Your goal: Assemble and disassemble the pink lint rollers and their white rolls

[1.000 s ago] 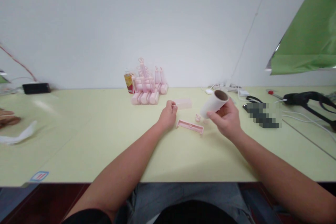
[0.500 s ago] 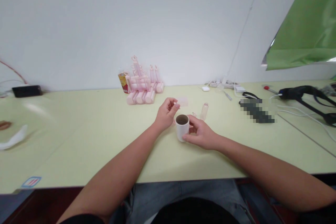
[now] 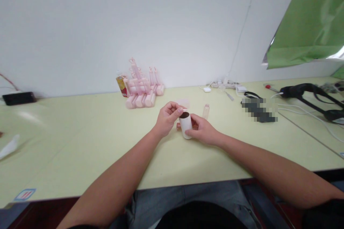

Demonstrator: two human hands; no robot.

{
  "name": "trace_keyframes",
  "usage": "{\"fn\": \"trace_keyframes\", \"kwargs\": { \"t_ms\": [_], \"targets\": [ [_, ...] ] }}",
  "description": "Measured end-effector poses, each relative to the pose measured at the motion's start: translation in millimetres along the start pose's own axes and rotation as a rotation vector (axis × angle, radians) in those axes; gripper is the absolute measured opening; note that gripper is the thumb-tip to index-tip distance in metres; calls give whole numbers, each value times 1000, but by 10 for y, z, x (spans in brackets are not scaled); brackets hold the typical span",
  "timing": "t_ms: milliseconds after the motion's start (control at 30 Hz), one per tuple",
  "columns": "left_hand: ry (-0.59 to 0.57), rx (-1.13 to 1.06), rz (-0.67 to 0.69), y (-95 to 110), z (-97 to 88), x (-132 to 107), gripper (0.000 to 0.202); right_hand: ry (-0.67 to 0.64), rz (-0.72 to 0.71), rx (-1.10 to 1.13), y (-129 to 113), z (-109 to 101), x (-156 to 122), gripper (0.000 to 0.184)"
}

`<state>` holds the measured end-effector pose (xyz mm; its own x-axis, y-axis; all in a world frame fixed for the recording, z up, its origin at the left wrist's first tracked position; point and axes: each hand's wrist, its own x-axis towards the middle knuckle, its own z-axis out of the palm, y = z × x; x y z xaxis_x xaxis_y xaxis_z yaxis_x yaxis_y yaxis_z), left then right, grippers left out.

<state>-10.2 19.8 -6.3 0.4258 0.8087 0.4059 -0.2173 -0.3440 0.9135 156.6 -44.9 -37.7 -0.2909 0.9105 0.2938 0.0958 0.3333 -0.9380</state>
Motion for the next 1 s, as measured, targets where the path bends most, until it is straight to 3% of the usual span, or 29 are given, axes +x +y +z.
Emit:
{"fn": "trace_keyframes", "kwargs": {
  "t_ms": [200,1000],
  "targets": [
    [-57,-30,4,14,45,-25,29,50,13,-21,41,-10,28,41],
    [-97,104,35,-17,-3,-26,27,125,14,-99,31,-5,32,39]
  ]
}}
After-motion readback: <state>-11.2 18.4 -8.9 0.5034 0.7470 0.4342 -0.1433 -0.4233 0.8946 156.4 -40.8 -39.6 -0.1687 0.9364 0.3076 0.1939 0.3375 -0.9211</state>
